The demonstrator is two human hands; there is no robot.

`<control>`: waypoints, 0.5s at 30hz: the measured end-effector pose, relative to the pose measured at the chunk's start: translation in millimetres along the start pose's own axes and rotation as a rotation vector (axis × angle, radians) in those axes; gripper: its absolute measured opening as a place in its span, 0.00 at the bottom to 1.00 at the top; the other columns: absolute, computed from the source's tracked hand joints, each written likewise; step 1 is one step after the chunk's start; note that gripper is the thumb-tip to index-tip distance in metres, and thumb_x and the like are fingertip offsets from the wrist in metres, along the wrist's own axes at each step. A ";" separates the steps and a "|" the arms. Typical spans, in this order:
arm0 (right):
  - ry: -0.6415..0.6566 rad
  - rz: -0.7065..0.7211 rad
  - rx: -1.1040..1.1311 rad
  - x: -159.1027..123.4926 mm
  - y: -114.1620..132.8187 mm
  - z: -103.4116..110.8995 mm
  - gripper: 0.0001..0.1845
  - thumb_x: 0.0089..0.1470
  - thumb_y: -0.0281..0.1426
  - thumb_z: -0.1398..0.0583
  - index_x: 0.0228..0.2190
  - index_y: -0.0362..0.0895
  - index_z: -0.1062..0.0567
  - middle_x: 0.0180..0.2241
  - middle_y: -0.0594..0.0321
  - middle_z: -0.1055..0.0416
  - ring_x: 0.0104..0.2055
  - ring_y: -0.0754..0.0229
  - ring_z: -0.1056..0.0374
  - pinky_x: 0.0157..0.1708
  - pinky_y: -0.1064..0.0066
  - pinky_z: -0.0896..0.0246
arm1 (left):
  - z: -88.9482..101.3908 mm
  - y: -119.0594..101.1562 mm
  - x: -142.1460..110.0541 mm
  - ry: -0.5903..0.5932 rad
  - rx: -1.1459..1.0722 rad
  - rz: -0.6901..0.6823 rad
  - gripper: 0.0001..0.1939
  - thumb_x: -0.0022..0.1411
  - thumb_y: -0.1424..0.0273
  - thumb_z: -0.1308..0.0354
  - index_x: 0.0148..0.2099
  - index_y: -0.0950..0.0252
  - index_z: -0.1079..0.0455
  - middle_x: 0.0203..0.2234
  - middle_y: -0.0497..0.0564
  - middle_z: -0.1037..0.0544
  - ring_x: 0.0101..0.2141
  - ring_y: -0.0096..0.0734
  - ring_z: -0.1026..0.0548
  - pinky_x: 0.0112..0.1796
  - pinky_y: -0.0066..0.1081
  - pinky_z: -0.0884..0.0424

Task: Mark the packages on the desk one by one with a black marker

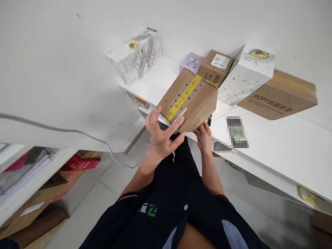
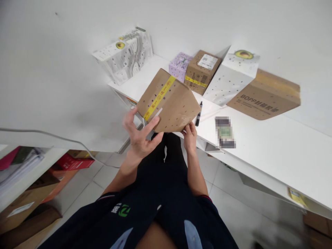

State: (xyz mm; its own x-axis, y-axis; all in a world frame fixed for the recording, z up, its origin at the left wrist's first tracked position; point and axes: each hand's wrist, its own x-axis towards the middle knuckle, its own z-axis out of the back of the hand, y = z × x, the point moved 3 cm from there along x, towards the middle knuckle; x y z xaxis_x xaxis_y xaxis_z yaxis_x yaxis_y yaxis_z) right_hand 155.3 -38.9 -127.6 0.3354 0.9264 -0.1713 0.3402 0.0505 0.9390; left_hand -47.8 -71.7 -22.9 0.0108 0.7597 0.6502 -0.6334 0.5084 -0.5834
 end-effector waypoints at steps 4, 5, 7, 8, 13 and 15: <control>0.014 0.027 -0.071 -3.8 7.6 0.1 0.21 0.52 0.48 0.37 0.43 0.49 0.24 0.34 0.67 0.29 0.32 0.66 0.37 0.33 0.73 0.36 | 5.1 4.9 15.1 -0.006 -0.110 0.022 0.28 0.56 0.47 0.34 0.56 0.49 0.26 0.67 0.52 0.40 0.70 0.59 0.47 0.68 0.66 0.60; 0.017 0.029 -0.087 -5.4 9.0 -0.3 0.23 0.52 0.49 0.37 0.45 0.49 0.24 0.36 0.65 0.28 0.33 0.66 0.37 0.32 0.73 0.37 | 5.8 6.6 17.9 -0.010 -0.113 0.023 0.29 0.56 0.46 0.34 0.57 0.50 0.26 0.66 0.53 0.38 0.69 0.58 0.44 0.68 0.66 0.61; 0.010 0.032 -0.111 -8.9 11.5 -0.9 0.27 0.51 0.50 0.37 0.49 0.49 0.24 0.41 0.62 0.27 0.34 0.65 0.36 0.31 0.73 0.37 | 6.4 10.7 21.3 -0.023 -0.101 0.028 0.30 0.57 0.45 0.35 0.57 0.52 0.27 0.64 0.54 0.34 0.67 0.56 0.40 0.68 0.63 0.59; -0.002 0.037 -0.118 -10.5 12.8 -0.9 0.30 0.51 0.51 0.36 0.51 0.49 0.25 0.44 0.60 0.27 0.35 0.64 0.35 0.31 0.72 0.36 | 6.4 13.2 21.7 -0.033 -0.092 0.037 0.30 0.58 0.45 0.36 0.58 0.53 0.27 0.63 0.55 0.33 0.66 0.55 0.39 0.68 0.61 0.56; -0.113 0.166 -0.148 -12.4 23.7 5.8 0.35 0.53 0.52 0.37 0.58 0.50 0.30 0.44 0.58 0.28 0.34 0.63 0.35 0.31 0.69 0.35 | 4.8 27.1 14.6 -0.077 -0.070 0.139 0.32 0.63 0.48 0.39 0.65 0.56 0.34 0.63 0.58 0.33 0.65 0.49 0.37 0.65 0.51 0.41; -0.140 0.245 -0.193 -10.3 29.5 9.6 0.34 0.55 0.53 0.40 0.58 0.50 0.31 0.43 0.58 0.28 0.34 0.62 0.34 0.32 0.67 0.34 | 2.9 33.6 10.6 -0.045 -0.085 0.204 0.35 0.63 0.49 0.39 0.68 0.55 0.38 0.63 0.58 0.34 0.64 0.47 0.36 0.64 0.50 0.39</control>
State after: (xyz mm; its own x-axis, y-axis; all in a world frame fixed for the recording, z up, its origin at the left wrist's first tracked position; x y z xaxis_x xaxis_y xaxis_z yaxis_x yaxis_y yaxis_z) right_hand 170.3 -50.6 -101.0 0.5087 0.8601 0.0395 0.0668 -0.0852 0.9941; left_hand -71.2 -47.8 -34.2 -0.1465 0.8326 0.5342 -0.5512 0.3797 -0.7430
